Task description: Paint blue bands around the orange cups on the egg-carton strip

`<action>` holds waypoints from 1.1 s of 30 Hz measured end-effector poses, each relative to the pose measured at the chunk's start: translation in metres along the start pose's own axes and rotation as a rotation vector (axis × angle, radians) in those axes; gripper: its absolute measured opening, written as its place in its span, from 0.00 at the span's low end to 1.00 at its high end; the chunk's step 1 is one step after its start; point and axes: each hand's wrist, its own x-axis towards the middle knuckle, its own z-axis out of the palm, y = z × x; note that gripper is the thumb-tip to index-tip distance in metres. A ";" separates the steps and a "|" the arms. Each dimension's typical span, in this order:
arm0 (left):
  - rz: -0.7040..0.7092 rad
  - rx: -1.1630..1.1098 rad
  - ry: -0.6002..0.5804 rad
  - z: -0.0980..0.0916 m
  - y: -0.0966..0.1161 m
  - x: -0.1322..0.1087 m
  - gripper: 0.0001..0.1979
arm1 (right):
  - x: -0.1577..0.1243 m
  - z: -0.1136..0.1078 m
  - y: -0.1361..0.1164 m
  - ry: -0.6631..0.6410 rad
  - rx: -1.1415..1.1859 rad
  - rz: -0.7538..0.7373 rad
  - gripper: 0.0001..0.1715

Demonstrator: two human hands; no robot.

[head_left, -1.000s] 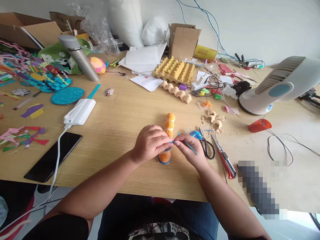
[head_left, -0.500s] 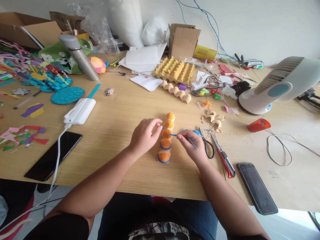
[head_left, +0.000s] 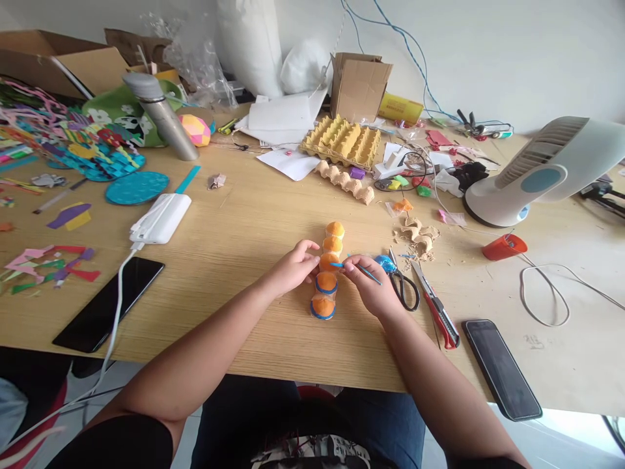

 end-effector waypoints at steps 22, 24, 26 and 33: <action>-0.065 -0.757 -0.068 0.020 0.016 -0.018 0.19 | -0.003 -0.004 -0.005 0.084 0.121 -0.078 0.24; -0.052 -0.799 -0.073 0.021 0.016 -0.019 0.18 | -0.006 -0.005 -0.008 0.083 0.027 -0.110 0.23; -0.027 -0.803 -0.083 0.022 0.016 -0.021 0.19 | -0.009 -0.006 -0.010 0.077 -0.013 -0.134 0.21; 0.064 -0.737 -0.149 0.023 0.015 -0.026 0.25 | -0.013 -0.006 -0.016 0.074 -0.016 -0.209 0.17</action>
